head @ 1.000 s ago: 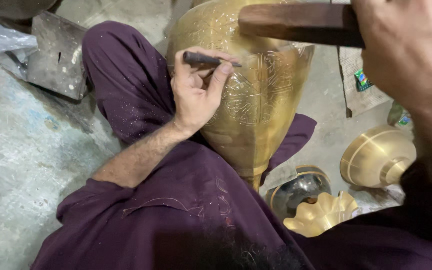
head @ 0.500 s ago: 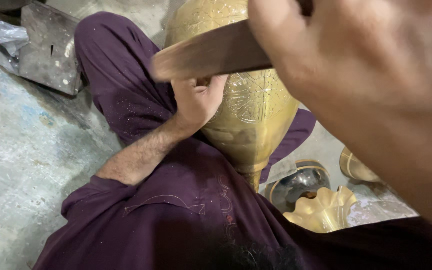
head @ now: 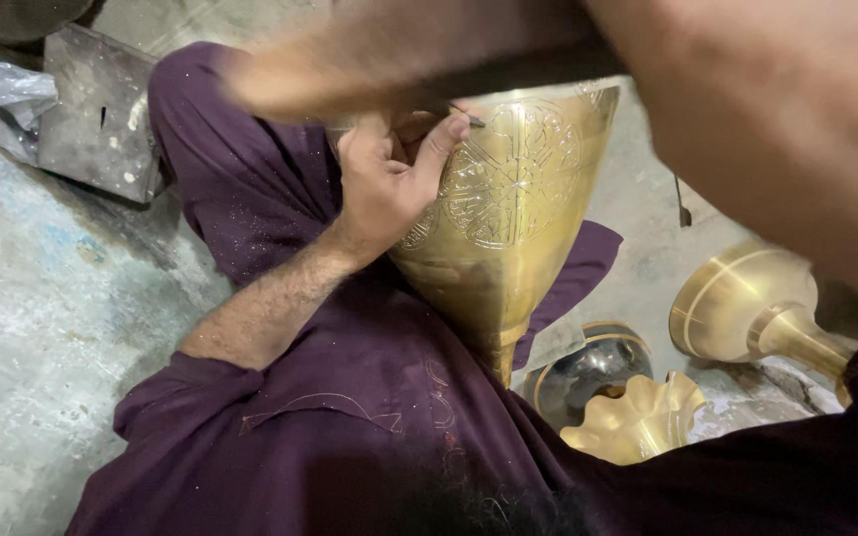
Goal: The person sits on the floor with a large brass vase on their lap and engraves decorative patterns into its surface. They hold a punch against the brass with one hand and strike it with a wooden mallet in the other hand, working across the patterned area.
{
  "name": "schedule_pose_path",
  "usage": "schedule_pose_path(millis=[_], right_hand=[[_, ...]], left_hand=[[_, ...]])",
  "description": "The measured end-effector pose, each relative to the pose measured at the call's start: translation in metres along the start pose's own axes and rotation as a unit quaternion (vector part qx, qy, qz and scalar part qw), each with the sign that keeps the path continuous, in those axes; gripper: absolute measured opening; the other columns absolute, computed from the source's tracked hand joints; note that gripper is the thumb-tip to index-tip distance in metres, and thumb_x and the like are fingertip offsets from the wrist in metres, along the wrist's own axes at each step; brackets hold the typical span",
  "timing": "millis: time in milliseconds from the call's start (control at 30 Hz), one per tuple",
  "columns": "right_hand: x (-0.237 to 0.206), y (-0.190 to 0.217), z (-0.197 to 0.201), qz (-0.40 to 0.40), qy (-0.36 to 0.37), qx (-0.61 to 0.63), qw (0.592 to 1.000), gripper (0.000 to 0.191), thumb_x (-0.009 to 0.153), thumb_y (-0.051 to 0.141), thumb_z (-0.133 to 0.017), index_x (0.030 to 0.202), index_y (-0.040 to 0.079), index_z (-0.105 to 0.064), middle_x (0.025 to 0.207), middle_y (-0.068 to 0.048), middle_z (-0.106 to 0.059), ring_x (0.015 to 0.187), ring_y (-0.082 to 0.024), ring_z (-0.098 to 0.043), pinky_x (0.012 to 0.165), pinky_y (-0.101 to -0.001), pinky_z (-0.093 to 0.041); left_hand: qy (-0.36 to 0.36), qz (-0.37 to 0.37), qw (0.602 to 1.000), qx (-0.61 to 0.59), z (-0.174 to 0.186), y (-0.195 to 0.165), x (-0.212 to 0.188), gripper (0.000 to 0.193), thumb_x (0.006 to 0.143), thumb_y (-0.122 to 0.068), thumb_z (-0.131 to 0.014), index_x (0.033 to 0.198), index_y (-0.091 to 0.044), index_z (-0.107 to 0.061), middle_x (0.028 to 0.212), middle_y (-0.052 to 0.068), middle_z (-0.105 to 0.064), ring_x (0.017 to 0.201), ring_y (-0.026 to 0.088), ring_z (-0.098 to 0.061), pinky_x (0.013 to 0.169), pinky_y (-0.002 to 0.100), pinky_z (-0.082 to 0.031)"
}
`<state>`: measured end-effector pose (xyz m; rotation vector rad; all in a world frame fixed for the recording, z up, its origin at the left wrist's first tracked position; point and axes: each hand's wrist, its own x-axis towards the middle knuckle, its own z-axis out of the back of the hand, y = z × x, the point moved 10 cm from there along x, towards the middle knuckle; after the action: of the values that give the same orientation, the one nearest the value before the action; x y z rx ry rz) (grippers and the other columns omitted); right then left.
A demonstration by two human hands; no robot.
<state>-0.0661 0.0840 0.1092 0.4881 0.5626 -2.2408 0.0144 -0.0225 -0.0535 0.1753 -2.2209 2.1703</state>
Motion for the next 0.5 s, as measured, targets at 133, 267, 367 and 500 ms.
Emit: schedule_pose_path(millis=[133,267,367,500], right_hand=[[0.0,-0.023,-0.022,-0.065,0.031,0.103,0.992,0.012,0.103,0.013,-0.064,0.109,0.003,-0.069,0.066,-0.012,-0.066,0.047,-0.021,-0.062,0.043,-0.0313,-0.049],[-0.005,-0.039,-0.044,-0.083,0.033,0.114,0.989,0.013,0.101,0.013,-0.067,0.102,0.001,-0.07,0.061,-0.014,-0.063,0.043,-0.022,-0.059,0.041,-0.033,-0.047],[-0.007,-0.034,-0.042,-0.001,-0.053,0.077,0.996,0.013,0.097,0.013,-0.071,0.097,0.0,-0.07,0.064,-0.009,-0.062,0.045,-0.019,-0.058,0.043,-0.0301,-0.046],[-0.015,-0.037,-0.041,0.033,-0.114,0.02,0.993,0.017,0.099,0.018,-0.072,0.096,0.002,-0.071,0.065,-0.006,-0.062,0.047,-0.016,-0.058,0.044,-0.0274,-0.046]], left_hand=[[0.014,-0.008,1.0,-0.001,0.0,-0.005,0.003,0.022,0.108,-0.003,-0.069,0.121,0.007,-0.053,0.109,0.014,-0.078,0.098,0.018,-0.081,0.085,0.027,-0.068],[0.029,-0.016,0.999,-0.026,-0.002,-0.007,0.007,0.022,0.109,0.002,-0.067,0.124,0.005,-0.052,0.113,0.013,-0.076,0.103,0.019,-0.08,0.09,0.029,-0.069],[0.028,-0.019,0.999,-0.033,-0.004,-0.008,0.01,0.024,0.108,0.005,-0.067,0.126,0.005,-0.05,0.115,0.014,-0.075,0.106,0.02,-0.079,0.092,0.029,-0.069],[0.041,0.01,0.993,-0.11,-0.007,-0.001,0.012,0.026,0.11,0.006,-0.065,0.13,0.007,-0.048,0.118,0.016,-0.071,0.112,0.023,-0.078,0.099,0.032,-0.069]])
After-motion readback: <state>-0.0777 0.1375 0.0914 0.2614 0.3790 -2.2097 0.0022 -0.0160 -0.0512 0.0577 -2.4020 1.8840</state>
